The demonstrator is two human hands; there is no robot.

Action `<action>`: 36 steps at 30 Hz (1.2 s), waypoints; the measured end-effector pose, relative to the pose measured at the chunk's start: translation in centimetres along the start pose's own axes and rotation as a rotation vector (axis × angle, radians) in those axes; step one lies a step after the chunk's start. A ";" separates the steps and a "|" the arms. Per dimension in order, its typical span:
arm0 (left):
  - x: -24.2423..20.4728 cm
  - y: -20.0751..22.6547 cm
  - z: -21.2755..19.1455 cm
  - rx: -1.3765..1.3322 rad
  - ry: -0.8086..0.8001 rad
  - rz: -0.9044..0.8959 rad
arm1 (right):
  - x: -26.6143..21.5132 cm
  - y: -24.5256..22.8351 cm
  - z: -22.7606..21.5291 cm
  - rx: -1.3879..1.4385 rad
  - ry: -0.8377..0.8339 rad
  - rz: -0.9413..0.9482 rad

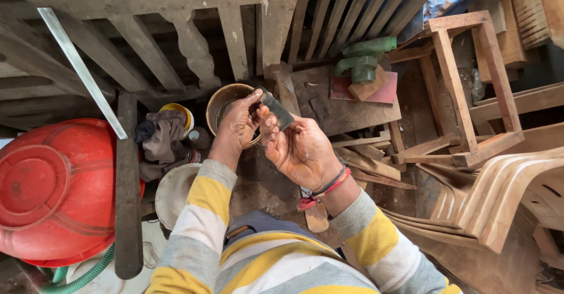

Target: The person sharpens a metal strip by rubbing it against a whetstone by hand, frequently dipping the strip into a bucket of water. They flip the metal piece over to sharpen both sides and hold it up to look at the edge.

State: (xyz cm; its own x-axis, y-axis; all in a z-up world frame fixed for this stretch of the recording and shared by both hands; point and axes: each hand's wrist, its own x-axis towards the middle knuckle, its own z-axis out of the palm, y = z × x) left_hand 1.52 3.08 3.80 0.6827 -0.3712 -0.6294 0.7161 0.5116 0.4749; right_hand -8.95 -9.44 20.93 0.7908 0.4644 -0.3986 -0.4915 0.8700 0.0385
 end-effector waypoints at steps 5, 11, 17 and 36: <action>0.0 -0.2 -0.1 -0.025 0.001 -0.009 | -0.1 0.1 0.0 0.027 0.000 -0.008; 0.2 -0.1 0.0 -0.053 0.009 -0.033 | -0.4 0.1 -0.1 0.045 0.004 -0.018; -0.2 -0.1 1.0 -0.051 -0.006 -0.062 | -0.8 0.0 -0.2 0.080 0.008 -0.017; -0.2 -1.0 2.4 0.024 -0.007 -0.073 | -2.6 -0.3 -0.4 0.034 0.001 -0.084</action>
State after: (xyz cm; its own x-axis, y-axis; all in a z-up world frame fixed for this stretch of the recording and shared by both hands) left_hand 0.99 0.79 4.91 0.6298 -0.4121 -0.6585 0.7669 0.4647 0.4427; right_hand -10.96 -10.96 21.59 0.8284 0.3892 -0.4029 -0.4107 0.9111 0.0357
